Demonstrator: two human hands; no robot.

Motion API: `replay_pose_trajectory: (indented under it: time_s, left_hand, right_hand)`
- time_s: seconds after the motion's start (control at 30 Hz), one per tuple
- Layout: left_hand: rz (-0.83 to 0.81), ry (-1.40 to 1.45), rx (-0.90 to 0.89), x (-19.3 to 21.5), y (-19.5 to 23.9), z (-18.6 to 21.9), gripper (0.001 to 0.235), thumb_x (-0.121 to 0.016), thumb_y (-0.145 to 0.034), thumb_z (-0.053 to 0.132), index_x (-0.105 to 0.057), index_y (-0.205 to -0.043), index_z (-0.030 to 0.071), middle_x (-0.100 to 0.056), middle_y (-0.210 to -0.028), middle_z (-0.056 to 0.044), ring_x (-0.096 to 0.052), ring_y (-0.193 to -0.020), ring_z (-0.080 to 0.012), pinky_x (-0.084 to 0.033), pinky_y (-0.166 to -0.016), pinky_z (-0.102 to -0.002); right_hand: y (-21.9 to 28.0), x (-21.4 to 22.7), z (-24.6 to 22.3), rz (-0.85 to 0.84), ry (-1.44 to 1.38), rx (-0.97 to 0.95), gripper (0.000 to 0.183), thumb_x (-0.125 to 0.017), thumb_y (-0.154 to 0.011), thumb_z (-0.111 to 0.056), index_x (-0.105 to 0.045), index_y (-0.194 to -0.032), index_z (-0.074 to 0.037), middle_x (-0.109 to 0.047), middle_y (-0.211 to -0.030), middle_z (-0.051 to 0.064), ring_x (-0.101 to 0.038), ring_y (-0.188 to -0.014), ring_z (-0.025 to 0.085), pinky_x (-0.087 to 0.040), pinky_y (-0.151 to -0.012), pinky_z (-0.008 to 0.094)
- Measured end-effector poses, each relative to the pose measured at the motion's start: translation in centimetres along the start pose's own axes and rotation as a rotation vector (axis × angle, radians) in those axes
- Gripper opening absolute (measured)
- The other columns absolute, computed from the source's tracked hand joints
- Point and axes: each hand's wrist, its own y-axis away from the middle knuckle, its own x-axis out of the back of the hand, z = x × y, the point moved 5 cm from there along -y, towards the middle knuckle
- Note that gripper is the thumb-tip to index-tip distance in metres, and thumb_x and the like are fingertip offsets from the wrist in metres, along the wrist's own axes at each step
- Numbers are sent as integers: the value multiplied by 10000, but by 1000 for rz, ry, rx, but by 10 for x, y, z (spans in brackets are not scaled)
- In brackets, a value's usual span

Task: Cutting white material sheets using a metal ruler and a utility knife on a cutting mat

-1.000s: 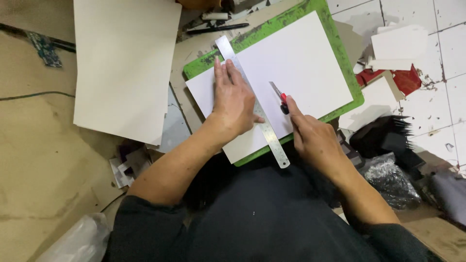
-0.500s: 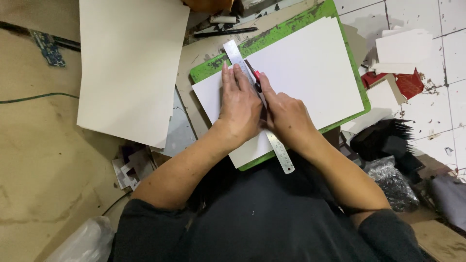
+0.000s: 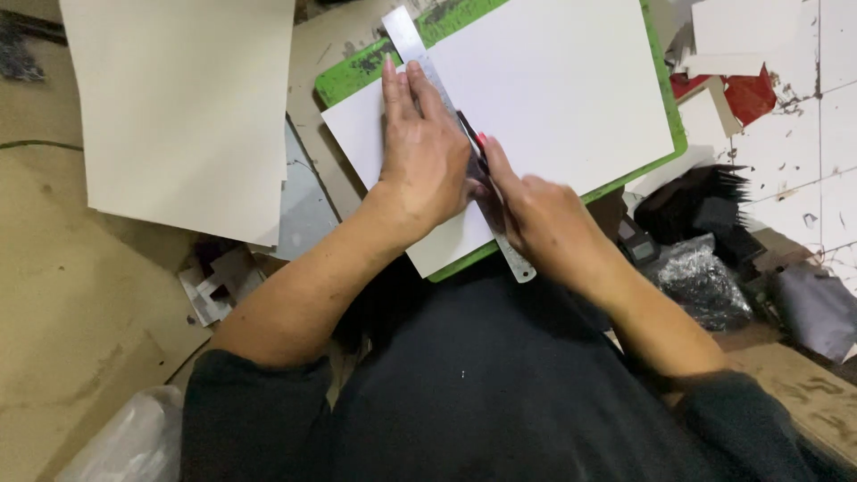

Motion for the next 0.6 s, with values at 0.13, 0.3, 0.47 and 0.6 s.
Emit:
replay_pose_trajectory:
  time_s: [0.13, 0.3, 0.47, 0.6]
  left_hand:
    - [-52, 39, -60, -2, 0, 1, 1300, -413, -732, 1019, -562, -1414, -78, -385, -1517, -473, -432, -1392, -609, 39, -1134, -770]
    - [-45, 15, -19, -5, -2, 0, 1333, -397, -720, 1043, -552, -1438, -68, -352, -1555, -451, -419, -1420, -585, 61, -1144, -752]
    - [-77, 19, -41, 1, 1, -1, 1296, -380, -744, 1043, -566, -1414, -50, -365, -1556, -433, -418, -1419, -572, 21, -1148, -737]
    - [-118, 63, -46, 6, 0, -5, 1331, -434, -734, 1013, -441, -1476, -92, -330, -1550, -442, -390, -1412, -592, 6, -1150, -745]
  right_hand:
    - [93, -27, 14, -215, -46, -176, 843, -501, -933, -32, -116, -1675, -130, -542, -770, 149, -569, -614, 419, -437, -611, 528]
    - [169, -70, 36, -232, 91, -199, 892, -558, -918, -38, -90, -1674, -114, -490, -792, 77, -500, -503, 304, -417, -448, 472]
    - [168, -40, 25, -370, 111, -257, 853, -510, -943, -83, -90, -1683, -146, -527, -751, 74, -546, -537, 306, -436, -538, 486]
    - [143, 16, 17, -116, 28, -107, 887, -540, -894, 15, -172, -1675, -184, -533, -767, 53, -548, -594, 277, -443, -576, 416]
